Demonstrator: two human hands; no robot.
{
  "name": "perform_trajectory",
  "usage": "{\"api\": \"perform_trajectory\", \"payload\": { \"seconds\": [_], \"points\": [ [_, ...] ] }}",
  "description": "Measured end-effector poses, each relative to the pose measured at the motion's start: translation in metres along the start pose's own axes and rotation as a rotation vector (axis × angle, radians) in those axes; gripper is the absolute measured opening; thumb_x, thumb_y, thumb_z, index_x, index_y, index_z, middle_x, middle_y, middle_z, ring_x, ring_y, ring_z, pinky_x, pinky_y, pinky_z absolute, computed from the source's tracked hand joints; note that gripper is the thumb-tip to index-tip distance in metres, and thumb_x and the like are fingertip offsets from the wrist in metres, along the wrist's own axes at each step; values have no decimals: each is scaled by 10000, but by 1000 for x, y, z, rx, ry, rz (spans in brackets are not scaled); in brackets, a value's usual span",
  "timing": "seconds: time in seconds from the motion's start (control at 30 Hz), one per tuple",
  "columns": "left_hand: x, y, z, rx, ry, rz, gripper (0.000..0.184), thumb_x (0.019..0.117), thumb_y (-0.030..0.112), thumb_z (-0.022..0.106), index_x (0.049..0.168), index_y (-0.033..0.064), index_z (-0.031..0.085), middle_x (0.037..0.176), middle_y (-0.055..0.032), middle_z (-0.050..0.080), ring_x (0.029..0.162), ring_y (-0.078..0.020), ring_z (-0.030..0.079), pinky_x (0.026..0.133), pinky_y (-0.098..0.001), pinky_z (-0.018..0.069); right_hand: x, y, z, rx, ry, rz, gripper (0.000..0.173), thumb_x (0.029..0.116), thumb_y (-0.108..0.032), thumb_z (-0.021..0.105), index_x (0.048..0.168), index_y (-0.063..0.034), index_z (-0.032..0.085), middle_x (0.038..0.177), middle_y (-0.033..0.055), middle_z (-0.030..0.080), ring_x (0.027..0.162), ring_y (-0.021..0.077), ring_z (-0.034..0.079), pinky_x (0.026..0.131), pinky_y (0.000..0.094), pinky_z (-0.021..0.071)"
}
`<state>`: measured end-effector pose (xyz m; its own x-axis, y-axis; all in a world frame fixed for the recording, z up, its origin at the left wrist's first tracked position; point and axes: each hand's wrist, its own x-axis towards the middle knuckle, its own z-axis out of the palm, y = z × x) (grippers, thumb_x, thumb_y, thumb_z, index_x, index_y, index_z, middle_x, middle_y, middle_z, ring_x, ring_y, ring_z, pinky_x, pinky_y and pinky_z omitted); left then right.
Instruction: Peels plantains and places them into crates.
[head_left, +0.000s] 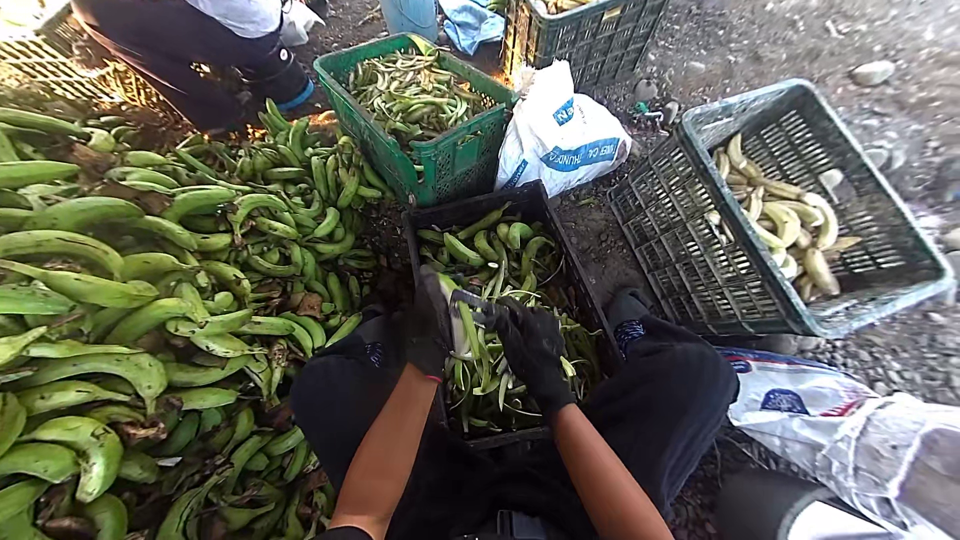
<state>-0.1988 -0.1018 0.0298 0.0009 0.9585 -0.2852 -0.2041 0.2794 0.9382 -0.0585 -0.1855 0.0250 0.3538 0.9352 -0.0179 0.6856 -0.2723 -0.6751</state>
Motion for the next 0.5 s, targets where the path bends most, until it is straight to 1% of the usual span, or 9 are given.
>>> {"api": "perform_trajectory", "payload": {
  "seconds": [0.07, 0.17, 0.2, 0.27, 0.33, 0.37, 0.43, 0.47, 0.5],
  "points": [
    [4, 0, -2, 112, -66, 69, 533, 1108, 461, 262, 1415, 94, 495, 1116, -90, 647, 934, -138, 639, 821, -348, 562, 10, -2, -6, -36, -9, -18, 559, 978, -621, 445, 1348, -278, 686, 1171, 187, 702, 1143, 435, 614, 906, 654, 456],
    [11, -4, -11, 263, -65, 151, 528, 1112, 413, 257, 1478, 86, 452, 1240, -130, 615, 1055, -155, 615, 923, -360, 529, 8, 2, 1, -94, 157, -157, 686, 892, -730, 485, 1387, -288, 660, 1192, 251, 667, 1124, 510, 591, 860, 700, 431],
    [9, 0, -10, 327, -90, 178, 532, 1110, 407, 251, 1497, 92, 436, 1245, -133, 618, 1056, -156, 620, 924, -360, 533, 8, 1, 1, -88, 148, -143, 664, 897, -711, 482, 1382, -295, 663, 1189, 254, 667, 1127, 509, 592, 859, 695, 434],
    [4, 15, -2, 450, -223, 242, 539, 1098, 385, 214, 1518, 99, 393, 1208, -144, 633, 1003, -177, 642, 877, -390, 555, 16, -8, -10, -50, -5, 1, 556, 971, -604, 469, 1398, -294, 646, 1222, 231, 668, 1176, 469, 588, 898, 666, 448],
    [-5, 20, 4, 579, -399, 296, 523, 1093, 301, 233, 1493, 6, 396, 1195, -200, 635, 1022, -230, 641, 907, -436, 541, 32, -13, -22, -20, -154, 99, 505, 1053, -539, 382, 1348, -236, 658, 1159, 184, 705, 1129, 408, 638, 896, 645, 474],
    [-12, 21, 6, 631, -456, 315, 531, 1079, 292, 256, 1447, -48, 430, 1136, -203, 644, 987, -226, 644, 895, -428, 539, 39, -10, -25, 17, -185, 88, 497, 1068, -522, 360, 1258, -197, 685, 1065, 160, 717, 1047, 379, 662, 843, 632, 480],
    [-15, 19, 8, 545, -520, 259, 573, 1070, 357, 256, 1461, -31, 411, 924, -81, 672, 761, -127, 662, 720, -324, 595, 47, -3, -27, 94, -196, 68, 534, 1062, -557, 340, 1172, -176, 697, 990, 123, 705, 978, 339, 659, 793, 609, 474],
    [-17, 22, 10, 432, -514, 214, 552, 1063, 345, 254, 1453, -17, 402, 838, -50, 659, 677, -121, 645, 647, -311, 590, 45, -2, -27, 105, -168, 75, 555, 1052, -577, 344, 1218, -182, 697, 1042, 129, 714, 1026, 344, 658, 836, 617, 480],
    [-17, 25, 11, 309, -466, 166, 502, 1065, 319, 247, 1423, 19, 432, 816, -49, 650, 652, -132, 637, 620, -320, 582, 41, -1, -26, 111, -134, 78, 575, 1040, -586, 353, 1289, -186, 683, 1118, 144, 709, 1088, 358, 645, 893, 621, 477]
  ]
}}
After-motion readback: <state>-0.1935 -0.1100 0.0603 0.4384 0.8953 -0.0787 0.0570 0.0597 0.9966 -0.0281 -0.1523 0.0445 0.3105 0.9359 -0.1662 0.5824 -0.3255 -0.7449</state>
